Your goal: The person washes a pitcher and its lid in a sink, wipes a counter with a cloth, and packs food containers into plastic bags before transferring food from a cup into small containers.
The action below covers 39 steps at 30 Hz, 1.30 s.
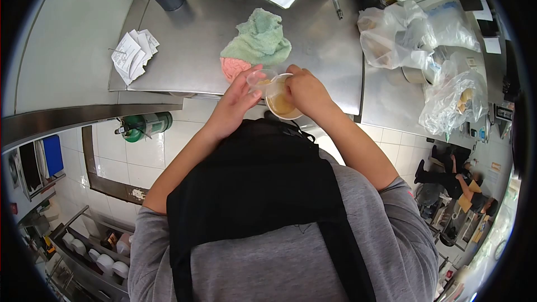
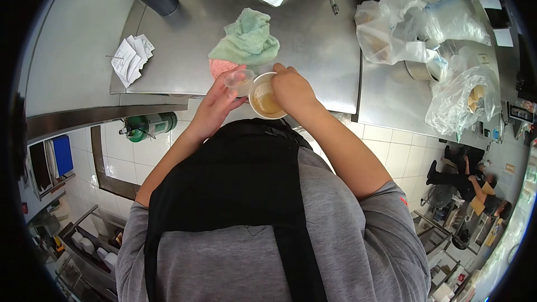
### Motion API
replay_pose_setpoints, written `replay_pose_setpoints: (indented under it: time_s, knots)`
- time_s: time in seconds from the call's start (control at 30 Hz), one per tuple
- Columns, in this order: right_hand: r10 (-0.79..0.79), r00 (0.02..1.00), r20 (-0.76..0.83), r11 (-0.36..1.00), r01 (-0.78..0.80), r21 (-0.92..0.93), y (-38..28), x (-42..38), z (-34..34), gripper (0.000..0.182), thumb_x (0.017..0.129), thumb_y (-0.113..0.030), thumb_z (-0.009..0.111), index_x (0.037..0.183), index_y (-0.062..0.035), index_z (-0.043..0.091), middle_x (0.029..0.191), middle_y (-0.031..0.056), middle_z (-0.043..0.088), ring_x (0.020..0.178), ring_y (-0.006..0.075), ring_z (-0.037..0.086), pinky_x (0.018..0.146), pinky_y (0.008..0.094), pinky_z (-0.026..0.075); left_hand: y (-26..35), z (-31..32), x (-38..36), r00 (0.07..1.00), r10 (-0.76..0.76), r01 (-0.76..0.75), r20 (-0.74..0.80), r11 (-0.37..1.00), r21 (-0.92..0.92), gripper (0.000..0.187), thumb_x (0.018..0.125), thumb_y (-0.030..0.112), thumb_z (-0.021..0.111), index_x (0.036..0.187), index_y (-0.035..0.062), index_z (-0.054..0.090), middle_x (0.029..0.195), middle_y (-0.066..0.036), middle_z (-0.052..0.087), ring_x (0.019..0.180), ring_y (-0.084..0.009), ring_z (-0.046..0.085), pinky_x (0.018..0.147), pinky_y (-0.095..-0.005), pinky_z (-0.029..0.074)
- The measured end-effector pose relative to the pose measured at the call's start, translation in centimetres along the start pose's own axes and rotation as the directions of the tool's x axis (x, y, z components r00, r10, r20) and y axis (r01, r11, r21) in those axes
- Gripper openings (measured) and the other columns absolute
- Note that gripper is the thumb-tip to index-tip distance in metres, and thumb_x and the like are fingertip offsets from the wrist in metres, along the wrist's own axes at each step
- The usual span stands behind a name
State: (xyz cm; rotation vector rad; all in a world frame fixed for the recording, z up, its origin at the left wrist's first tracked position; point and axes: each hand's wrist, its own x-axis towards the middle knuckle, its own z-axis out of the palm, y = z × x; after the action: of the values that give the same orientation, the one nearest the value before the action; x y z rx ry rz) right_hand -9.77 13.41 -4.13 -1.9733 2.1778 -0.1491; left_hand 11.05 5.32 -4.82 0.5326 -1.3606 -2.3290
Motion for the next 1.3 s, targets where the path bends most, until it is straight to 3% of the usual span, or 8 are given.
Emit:
replay_pose_setpoints:
  time_s: [0.17,0.27,0.33,0.53,0.57,0.67,0.93,1.3]
  knots:
    - [-0.14,0.988,0.063,0.978,0.128,0.162,-3.4,1.7,-2.2,0.008,0.073,-0.008,0.066,0.075,-0.0003,0.067,0.093,0.0145,0.061,0.083,0.0343,0.062,0.076,0.0419,0.053,0.1,-3.1,-1.9,0.991,0.135,-0.135,-0.008,0.988,0.073,0.05,0.096,0.018,0.056,0.144,0.0099,0.042,0.154,-0.01,0.033,0.146,-0.024,0.025,0.117,-0.0395,0.023]
    - [-0.205,0.975,0.089,0.964,0.186,0.19,-7.2,3.1,-2.8,0.018,0.07,-0.006,0.07,0.083,0.0053,0.069,0.103,0.0201,0.06,0.094,0.0352,0.063,0.083,0.0415,0.054,1.0,-4.5,-3.8,0.982,0.184,-0.187,0.034,0.974,0.13,0.051,0.093,0.022,0.06,0.14,0.01,0.046,0.157,-0.011,0.028,0.145,-0.0255,0.026,0.117,-0.0412,0.023]
    - [-0.254,0.965,0.069,0.946,0.233,0.225,-9.7,3.6,-2.7,0.019,0.07,-0.006,0.071,0.084,0.0054,0.069,0.103,0.0206,0.06,0.094,0.0358,0.063,0.083,0.0414,0.054,1.5,-5.3,-5.4,0.981,0.189,-0.186,-0.043,0.981,0.058,0.064,0.087,0.046,0.067,0.137,0.0093,0.05,0.16,-0.01,0.023,0.144,-0.0252,0.029,0.115,-0.0428,0.028]
    - [-0.399,0.912,0.093,0.888,0.36,0.286,-16.6,5.0,-3.5,0.021,0.071,-0.007,0.073,0.09,0.0024,0.068,0.104,0.0176,0.06,0.087,0.0331,0.066,0.076,0.04,0.055,3.1,-7.3,-10.7,0.937,0.29,-0.243,-0.194,0.942,0.231,0.069,0.081,0.053,0.072,0.13,0.0101,0.049,0.155,-0.013,0.031,0.138,-0.0244,0.038,0.113,-0.0401,0.029]
    - [-0.383,0.923,0.041,0.897,0.361,0.253,-17.5,5.0,-3.5,0.024,0.071,-0.007,0.073,0.093,0.0008,0.067,0.105,0.0158,0.059,0.086,0.0318,0.066,0.073,0.0399,0.055,3.4,-7.7,-11.5,0.931,0.293,-0.242,-0.217,0.942,0.234,0.069,0.081,0.053,0.072,0.13,0.0101,0.049,0.155,-0.013,0.031,0.138,-0.0244,0.038,0.113,-0.0401,0.029]
    - [-0.416,0.909,-0.043,0.883,0.414,0.219,-19.3,5.1,-3.6,0.03,0.07,-0.007,0.075,0.098,-0.0022,0.066,0.109,0.0118,0.058,0.085,0.0294,0.067,0.069,0.0395,0.056,4.3,-8.1,-13.7,0.929,0.28,-0.247,-0.241,0.956,0.159,0.052,0.085,0.026,0.071,0.128,0.0107,0.047,0.148,-0.01,0.038,0.135,-0.024,0.039,0.108,-0.0398,0.038]
    - [-0.597,0.798,-0.086,0.767,0.599,0.233,-19.9,5.6,-1.8,0.036,0.068,-0.006,0.075,0.104,-0.0077,0.067,0.12,0.0042,0.055,0.093,0.0247,0.064,0.07,0.0368,0.058,3.6,-9.3,-16.0,0.923,0.278,-0.21,-0.267,0.943,0.257,0.053,0.083,0.026,0.073,0.128,0.013,0.049,0.145,-0.007,0.04,0.131,-0.0225,0.042,0.1,-0.0406,0.045]
    - [-0.612,0.769,0.185,0.776,0.539,0.327,-20.9,8.5,-1.8,0.03,0.07,-0.004,0.073,0.099,-0.0074,0.072,0.139,0.007,0.05,0.113,0.0275,0.055,0.09,0.0381,0.052,3.3,-10.5,-16.1,0.923,0.285,-0.249,-0.258,0.954,0.164,0.061,0.081,0.037,0.075,0.129,0.0096,0.049,0.146,-0.01,0.039,0.133,-0.0236,0.042,0.109,-0.0404,0.037]
